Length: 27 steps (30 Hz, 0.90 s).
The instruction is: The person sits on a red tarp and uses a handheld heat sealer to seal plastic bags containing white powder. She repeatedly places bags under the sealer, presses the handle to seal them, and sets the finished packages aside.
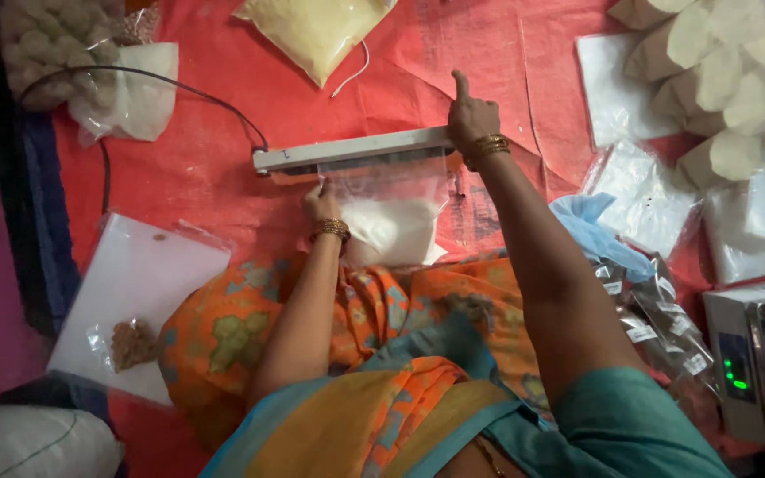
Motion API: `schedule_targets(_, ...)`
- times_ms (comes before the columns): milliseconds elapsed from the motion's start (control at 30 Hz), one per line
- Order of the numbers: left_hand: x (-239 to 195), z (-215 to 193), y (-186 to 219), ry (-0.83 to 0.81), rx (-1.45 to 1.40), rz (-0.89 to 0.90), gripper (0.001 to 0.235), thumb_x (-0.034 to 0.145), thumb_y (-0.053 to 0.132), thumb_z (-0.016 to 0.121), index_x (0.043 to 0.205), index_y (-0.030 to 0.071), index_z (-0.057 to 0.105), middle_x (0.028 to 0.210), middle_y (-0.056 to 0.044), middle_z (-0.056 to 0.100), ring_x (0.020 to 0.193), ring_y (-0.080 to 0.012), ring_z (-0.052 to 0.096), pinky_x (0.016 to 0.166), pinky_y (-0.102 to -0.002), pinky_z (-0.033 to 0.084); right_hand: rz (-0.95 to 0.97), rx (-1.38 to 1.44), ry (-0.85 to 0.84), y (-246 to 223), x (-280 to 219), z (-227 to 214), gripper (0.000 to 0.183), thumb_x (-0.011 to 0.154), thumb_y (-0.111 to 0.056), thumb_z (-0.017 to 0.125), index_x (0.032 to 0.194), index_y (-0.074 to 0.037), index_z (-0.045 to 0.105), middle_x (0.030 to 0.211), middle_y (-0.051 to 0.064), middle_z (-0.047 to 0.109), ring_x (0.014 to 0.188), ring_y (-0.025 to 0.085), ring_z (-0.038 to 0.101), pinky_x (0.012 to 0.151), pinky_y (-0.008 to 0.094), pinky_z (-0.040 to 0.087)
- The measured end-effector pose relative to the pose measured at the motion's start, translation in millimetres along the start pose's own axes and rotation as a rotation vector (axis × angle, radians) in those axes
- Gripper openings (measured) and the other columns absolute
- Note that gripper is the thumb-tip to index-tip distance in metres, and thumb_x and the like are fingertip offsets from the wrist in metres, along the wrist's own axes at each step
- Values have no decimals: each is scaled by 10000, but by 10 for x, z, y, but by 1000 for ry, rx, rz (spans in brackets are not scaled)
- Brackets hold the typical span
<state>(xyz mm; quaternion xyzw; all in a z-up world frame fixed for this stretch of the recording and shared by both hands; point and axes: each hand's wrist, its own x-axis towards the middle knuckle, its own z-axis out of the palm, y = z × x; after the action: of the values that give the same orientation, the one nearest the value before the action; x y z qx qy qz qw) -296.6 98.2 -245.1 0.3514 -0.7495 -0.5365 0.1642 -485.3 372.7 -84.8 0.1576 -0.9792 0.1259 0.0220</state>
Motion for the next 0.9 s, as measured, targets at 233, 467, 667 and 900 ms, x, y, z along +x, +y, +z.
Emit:
schedule_targets(233, 54, -105, -154, -198, -345, -40, 593, 1038, 508, 630, 771, -20, 669, 660, -8, 616, 589, -89, 491, 511, -341, 379, 76, 60, 145, 130, -35, 379, 592, 913, -145, 553, 1491, -166, 427, 845, 164, 721, 810, 389, 670, 721, 580, 474)
schedule_targets(467, -26, -891, -303, -265, -509, 27, 239, 991, 208, 679, 1151, 33, 648, 978, -10, 663, 846, -116, 639, 758, -290, 554, 3, 92, 198, 21, -156, 315, 509, 901, -138, 547, 1408, -172, 531, 991, 114, 742, 874, 360, 680, 760, 551, 493)
schedule_targets(667, -158, -1350, -297, -292, -361, 100, 230, 994, 38, 645, 1219, -9, 652, 1077, -86, 709, 971, -139, 671, 886, -275, 548, 128, 101, 63, -130, -130, 79, 402, 903, -182, 556, 1302, -182, 609, 1045, 127, 744, 952, 352, 677, 802, 516, 501)
schedule_targets(900, -52, -1081, -240, -375, -437, 12, 167, 1013, 24, 614, 1163, -21, 672, 1005, -80, 712, 895, -131, 684, 834, -279, 576, 131, 95, 91, -181, -173, 46, 321, 936, -194, 529, 1227, -193, 664, 1026, 97, 759, 969, 333, 678, 840, 497, 490)
